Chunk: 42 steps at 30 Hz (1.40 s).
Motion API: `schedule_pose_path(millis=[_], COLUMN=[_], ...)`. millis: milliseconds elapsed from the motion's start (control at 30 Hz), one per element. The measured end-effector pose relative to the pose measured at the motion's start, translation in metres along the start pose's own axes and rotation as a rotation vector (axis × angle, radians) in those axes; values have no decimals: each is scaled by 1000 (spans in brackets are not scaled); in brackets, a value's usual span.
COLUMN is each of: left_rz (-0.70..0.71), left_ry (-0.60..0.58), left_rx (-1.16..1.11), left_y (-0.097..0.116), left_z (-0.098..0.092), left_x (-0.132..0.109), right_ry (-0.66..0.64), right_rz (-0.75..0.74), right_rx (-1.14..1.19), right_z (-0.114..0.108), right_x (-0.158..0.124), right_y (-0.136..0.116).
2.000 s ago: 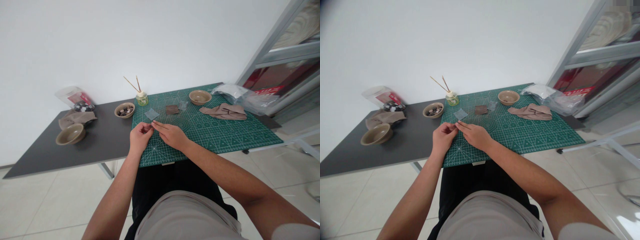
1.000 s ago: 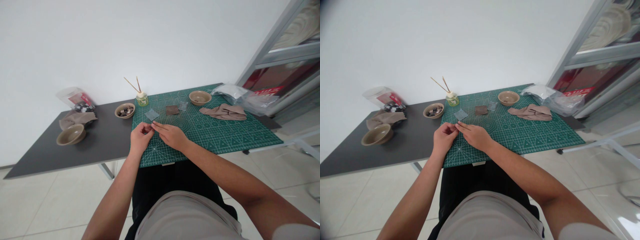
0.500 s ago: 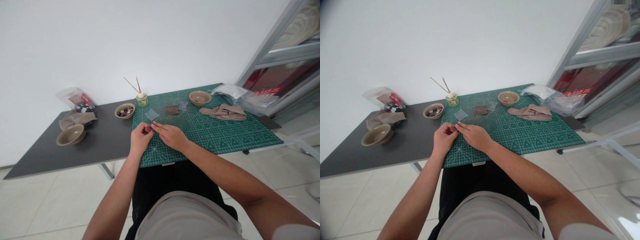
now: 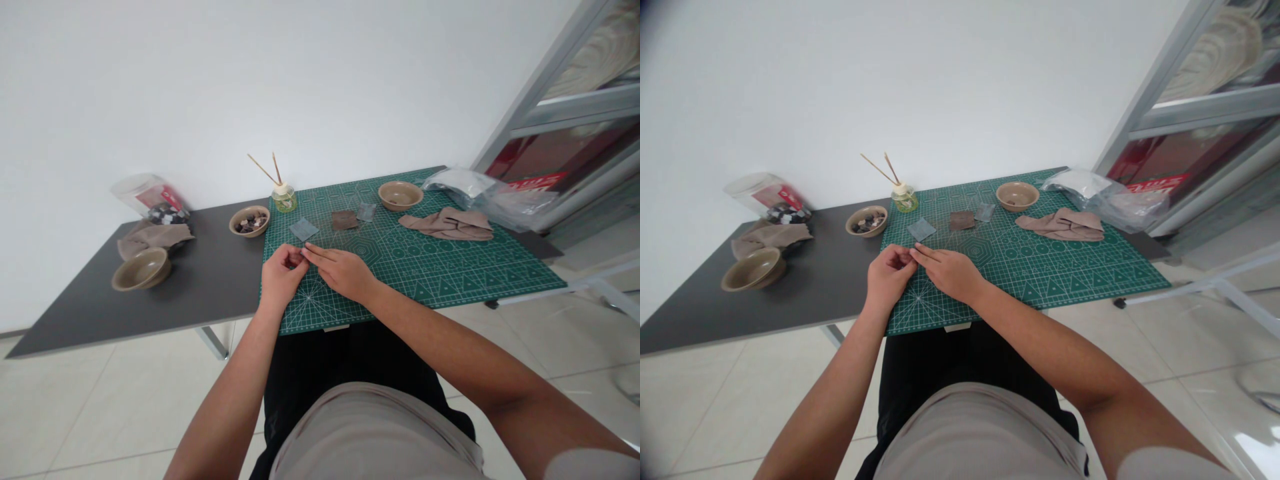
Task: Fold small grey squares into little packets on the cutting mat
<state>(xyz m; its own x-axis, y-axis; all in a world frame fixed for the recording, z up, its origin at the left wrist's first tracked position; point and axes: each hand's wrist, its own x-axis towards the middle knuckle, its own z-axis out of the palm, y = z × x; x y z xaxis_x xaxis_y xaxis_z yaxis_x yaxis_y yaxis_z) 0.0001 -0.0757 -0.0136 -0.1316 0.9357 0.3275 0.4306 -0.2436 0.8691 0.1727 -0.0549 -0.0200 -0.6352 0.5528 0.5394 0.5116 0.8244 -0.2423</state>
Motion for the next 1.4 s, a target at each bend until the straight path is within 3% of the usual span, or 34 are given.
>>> schedule_pose_path(millis=[1167,1400], left_rz=[-14,-28], left_ry=[49,59], left_rx=[44,34], left_y=[-5,-9], left_z=[0,-1], left_x=[-1,-1], right_ry=[-77,-73], right_rz=[89,95], right_rx=[-34,70], right_z=[-2,-3], right_x=[-1,1], right_y=[-5,-3])
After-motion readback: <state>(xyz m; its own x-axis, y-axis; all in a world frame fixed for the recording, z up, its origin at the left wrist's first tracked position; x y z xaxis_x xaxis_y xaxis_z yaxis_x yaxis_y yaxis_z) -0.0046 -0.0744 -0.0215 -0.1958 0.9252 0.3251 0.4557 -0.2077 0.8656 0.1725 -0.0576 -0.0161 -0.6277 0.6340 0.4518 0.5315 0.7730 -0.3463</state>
